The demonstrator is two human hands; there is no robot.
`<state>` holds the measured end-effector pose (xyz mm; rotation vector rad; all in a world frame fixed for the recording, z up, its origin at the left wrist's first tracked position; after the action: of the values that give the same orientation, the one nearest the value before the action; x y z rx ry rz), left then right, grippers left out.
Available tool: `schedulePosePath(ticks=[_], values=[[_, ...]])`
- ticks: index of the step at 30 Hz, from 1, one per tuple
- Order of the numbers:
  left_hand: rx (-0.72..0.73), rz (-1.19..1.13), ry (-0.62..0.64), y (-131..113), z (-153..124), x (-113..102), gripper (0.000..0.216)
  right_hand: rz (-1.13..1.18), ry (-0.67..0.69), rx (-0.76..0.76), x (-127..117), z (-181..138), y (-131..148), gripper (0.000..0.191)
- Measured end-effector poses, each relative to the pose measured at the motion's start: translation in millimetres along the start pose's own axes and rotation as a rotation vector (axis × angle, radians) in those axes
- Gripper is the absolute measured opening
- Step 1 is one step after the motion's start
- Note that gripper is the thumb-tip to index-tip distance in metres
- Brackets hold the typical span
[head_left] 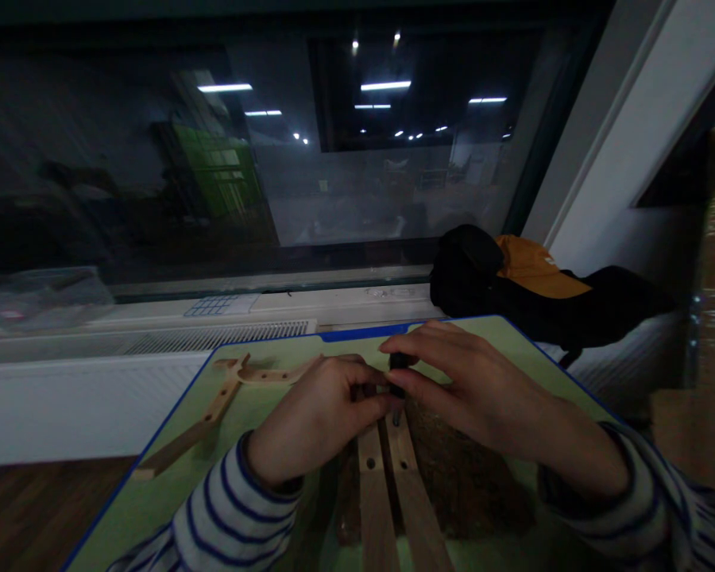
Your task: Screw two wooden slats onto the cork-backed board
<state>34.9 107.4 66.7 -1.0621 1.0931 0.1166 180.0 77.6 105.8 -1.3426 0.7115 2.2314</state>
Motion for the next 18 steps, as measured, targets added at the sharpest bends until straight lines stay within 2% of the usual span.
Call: schedulePosePath(ticks=[5, 9, 18], values=[[-0.008, -0.016, -0.032, -2.7, 0.3, -1.1, 0.014, 0.023, -0.013, 0.016, -0.9, -1.0, 0.4, 0.027], [-0.002, -0.04, -0.002, -3.5, 0.6, -0.1, 0.015, 0.092, -0.013, 0.032, -1.3, -1.1, 1.5, 0.031], [0.01, -0.053, 0.05, -3.7, 1.1, 3.0, 0.019, 0.08, 0.005, -0.004, 0.3, 0.9, 1.8, 0.024]])
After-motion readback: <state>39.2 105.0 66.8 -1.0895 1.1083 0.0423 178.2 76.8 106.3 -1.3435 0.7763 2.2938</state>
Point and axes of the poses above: each hand's wrist, its own z-axis towards the middle knuckle, its own x-axis out of the palm, y = z × x, the point moved 4 cm from there along z, towards the middle knuckle, and after that the axes turned 11 degrees about y, right-handed, at the moved point
